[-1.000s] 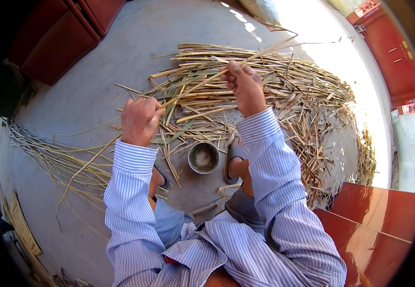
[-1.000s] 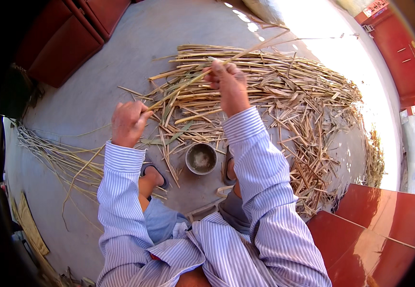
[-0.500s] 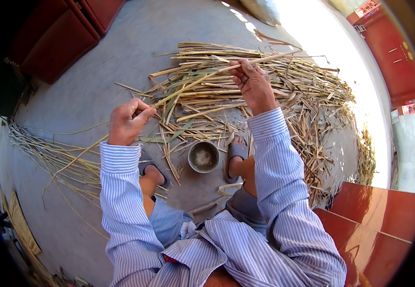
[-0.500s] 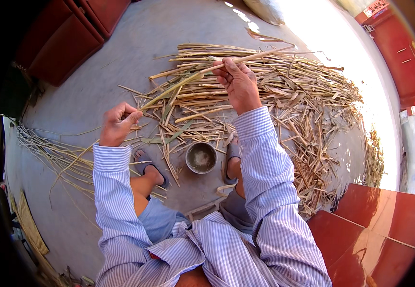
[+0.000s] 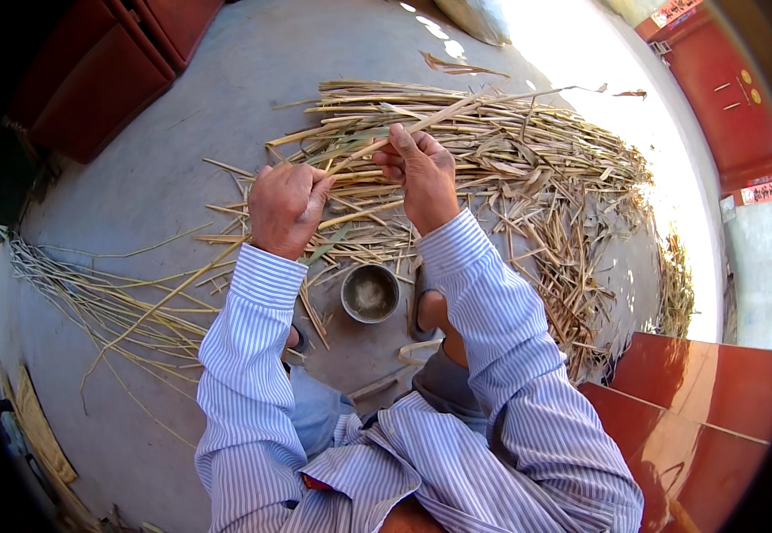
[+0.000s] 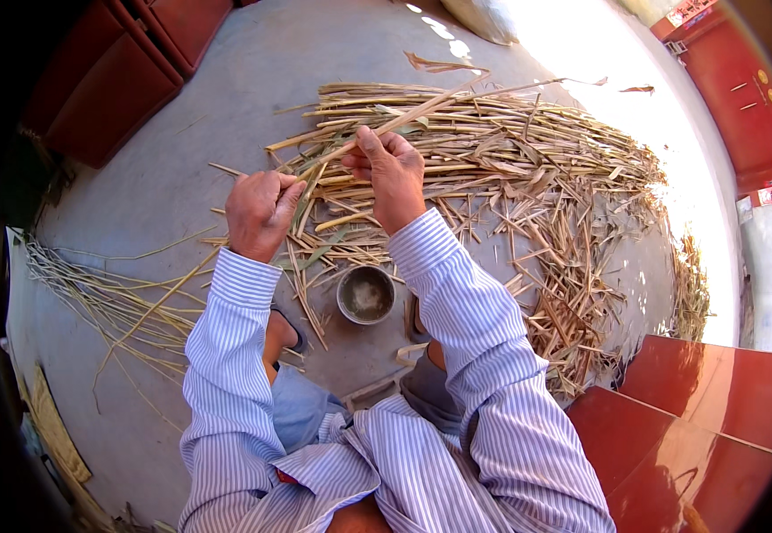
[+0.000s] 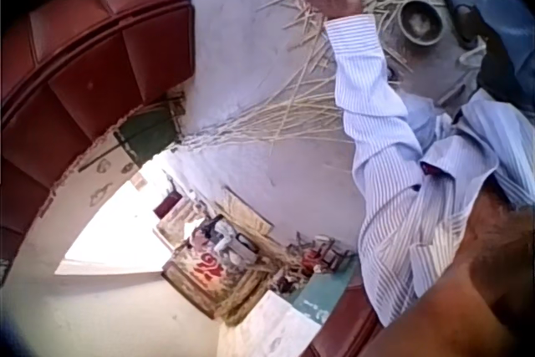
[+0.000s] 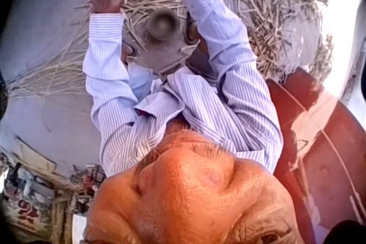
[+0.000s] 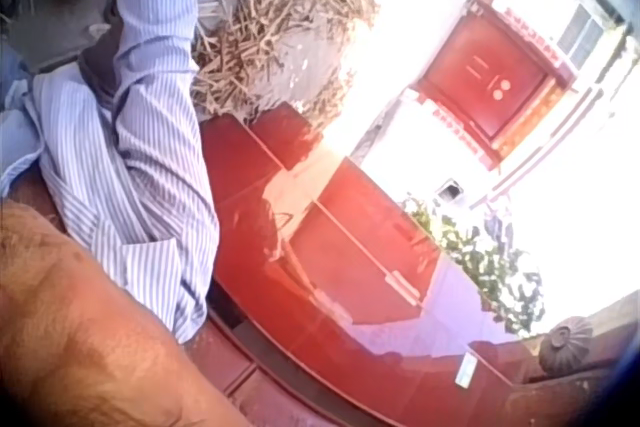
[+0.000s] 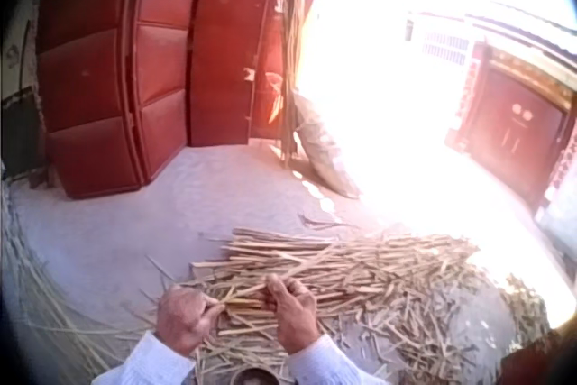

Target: The person sits on the floor and strips the outer layers from dried plant stalks by hand. The person repeatedly picks up stalks, peels them, and places the processed pieces aside.

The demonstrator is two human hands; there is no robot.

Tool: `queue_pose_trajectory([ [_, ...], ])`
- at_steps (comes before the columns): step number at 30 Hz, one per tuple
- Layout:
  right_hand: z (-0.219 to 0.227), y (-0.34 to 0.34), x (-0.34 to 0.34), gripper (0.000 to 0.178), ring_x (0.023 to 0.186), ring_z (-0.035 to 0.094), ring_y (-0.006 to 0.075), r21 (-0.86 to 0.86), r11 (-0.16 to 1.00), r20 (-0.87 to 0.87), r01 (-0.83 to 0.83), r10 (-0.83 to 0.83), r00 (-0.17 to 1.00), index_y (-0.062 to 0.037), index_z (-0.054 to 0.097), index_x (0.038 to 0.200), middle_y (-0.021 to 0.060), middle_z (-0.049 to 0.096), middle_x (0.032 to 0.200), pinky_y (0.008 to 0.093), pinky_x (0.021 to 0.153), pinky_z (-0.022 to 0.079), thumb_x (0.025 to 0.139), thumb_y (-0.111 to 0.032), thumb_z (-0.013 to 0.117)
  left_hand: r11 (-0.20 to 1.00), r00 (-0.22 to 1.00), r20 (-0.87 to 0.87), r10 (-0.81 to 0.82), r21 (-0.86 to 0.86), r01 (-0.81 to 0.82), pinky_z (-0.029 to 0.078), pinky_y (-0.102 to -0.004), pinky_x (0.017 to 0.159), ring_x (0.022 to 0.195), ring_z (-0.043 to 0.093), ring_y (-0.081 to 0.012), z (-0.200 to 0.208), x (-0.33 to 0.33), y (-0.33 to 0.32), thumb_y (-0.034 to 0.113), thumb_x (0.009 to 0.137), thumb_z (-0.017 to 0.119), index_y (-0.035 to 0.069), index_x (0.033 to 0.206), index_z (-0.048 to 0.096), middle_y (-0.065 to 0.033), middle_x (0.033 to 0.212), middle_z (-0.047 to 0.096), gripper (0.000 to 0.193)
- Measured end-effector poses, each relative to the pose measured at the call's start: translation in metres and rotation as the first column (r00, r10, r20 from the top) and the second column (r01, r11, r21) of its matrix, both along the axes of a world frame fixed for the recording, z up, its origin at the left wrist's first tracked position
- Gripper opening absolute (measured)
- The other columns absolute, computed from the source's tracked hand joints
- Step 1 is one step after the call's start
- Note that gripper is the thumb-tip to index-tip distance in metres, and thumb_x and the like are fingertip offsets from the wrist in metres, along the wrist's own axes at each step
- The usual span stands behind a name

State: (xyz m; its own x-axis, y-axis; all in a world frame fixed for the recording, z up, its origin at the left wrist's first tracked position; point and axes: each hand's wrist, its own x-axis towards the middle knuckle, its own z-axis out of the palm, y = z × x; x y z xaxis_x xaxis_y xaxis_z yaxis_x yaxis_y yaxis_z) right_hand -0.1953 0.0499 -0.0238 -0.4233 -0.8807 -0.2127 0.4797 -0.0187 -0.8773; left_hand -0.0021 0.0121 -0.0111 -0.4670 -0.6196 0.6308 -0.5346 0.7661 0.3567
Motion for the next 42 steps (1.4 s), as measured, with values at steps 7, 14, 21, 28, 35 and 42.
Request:
queue_pose_trajectory([
  [7, 0.003, 0.0, -0.067, 0.016, 0.071, 0.065, 0.0099, -0.024, 0.99, 0.002, 0.136, -0.136, 0.991, -0.0059, 0.062, 0.095, 0.0044, 0.068, 0.084, 0.0191, 0.058, 0.052, 0.093, -0.021, 0.066, 0.981, 0.996, 0.082, 0.021, 0.192, -0.037, 0.04, -0.0381, 0.062, 0.06, 0.057, -0.0267, 0.009, 0.044, 0.001, 0.015, 0.077, 0.074, 0.008, 0.076, 0.061, -0.0063, 0.065, 0.062, 0.014],
  [14, 0.004, 0.008, -0.034, 0.018, 0.08, 0.067, 0.0138, -0.022, 0.997, 0.035, -0.072, 0.073, 0.997, -0.0046, 0.058, 0.1, 0.0079, 0.069, 0.094, 0.0211, 0.065, 0.054, 0.094, -0.021, 0.064, 0.955, 0.999, 0.032, 0.0, 0.297, -0.009, 0.039, -0.0352, 0.058, 0.056, 0.056, -0.0232, 0.007, 0.045, -0.003, 0.016, 0.08, 0.074, 0.006, 0.08, 0.066, -0.007, 0.064, 0.063, 0.013],
  [21, 0.011, 0.011, -0.067, 0.02, 0.08, 0.067, 0.0134, -0.007, 1.0, 0.026, -0.026, 0.026, 0.999, -0.0043, 0.06, 0.103, 0.0076, 0.07, 0.094, 0.0209, 0.066, 0.054, 0.094, -0.022, 0.063, 0.938, 0.997, -0.061, 0.04, 0.346, -0.016, 0.043, -0.0334, 0.051, 0.057, 0.061, -0.0245, -0.001, 0.057, -0.015, 0.014, 0.08, 0.073, 0.003, 0.084, 0.065, -0.0117, 0.07, 0.066, 0.014],
  [28, 0.007, 0.01, -0.039, 0.026, 0.082, 0.068, 0.0146, 0.023, 0.992, -0.086, -0.12, 0.122, 0.989, -0.0035, 0.061, 0.103, 0.009, 0.07, 0.096, 0.0223, 0.065, 0.054, 0.092, -0.026, 0.066, 0.973, 0.999, 0.024, -0.037, 0.229, 0.031, 0.039, -0.0377, 0.067, 0.071, 0.062, -0.0248, -0.007, 0.02, -0.009, 0.022, 0.074, 0.077, 0.007, 0.085, 0.067, -0.0078, 0.074, 0.067, 0.021],
  [35, 0.014, 0.014, -0.038, 0.026, 0.082, 0.068, 0.0145, 0.045, 0.99, -0.24, -0.137, 0.144, 0.96, -0.0026, 0.065, 0.099, 0.0069, 0.07, 0.091, 0.0234, 0.069, 0.053, 0.092, -0.027, 0.067, 0.705, 0.949, -0.312, 0.048, 0.684, 0.189, 0.049, -0.0242, 0.064, 0.071, 0.062, -0.0087, -0.017, 0.017, -0.014, 0.01, 0.084, 0.072, 0.001, 0.087, 0.069, -0.005, 0.074, 0.07, 0.01],
  [42, 0.012, 0.018, -0.043, 0.019, 0.083, 0.069, 0.0152, -0.088, 0.956, -0.286, -0.281, 0.246, 0.926, -0.0016, 0.065, 0.104, 0.0078, 0.071, 0.092, 0.0246, 0.073, 0.055, 0.094, -0.017, 0.062, 0.346, 0.961, -0.276, -0.004, 0.901, 0.261, 0.051, -0.0232, 0.067, 0.073, 0.063, -0.009, -0.015, 0.017, -0.02, 0.014, 0.089, 0.069, -0.002, 0.09, 0.067, -0.007, 0.081, 0.07, 0.016],
])
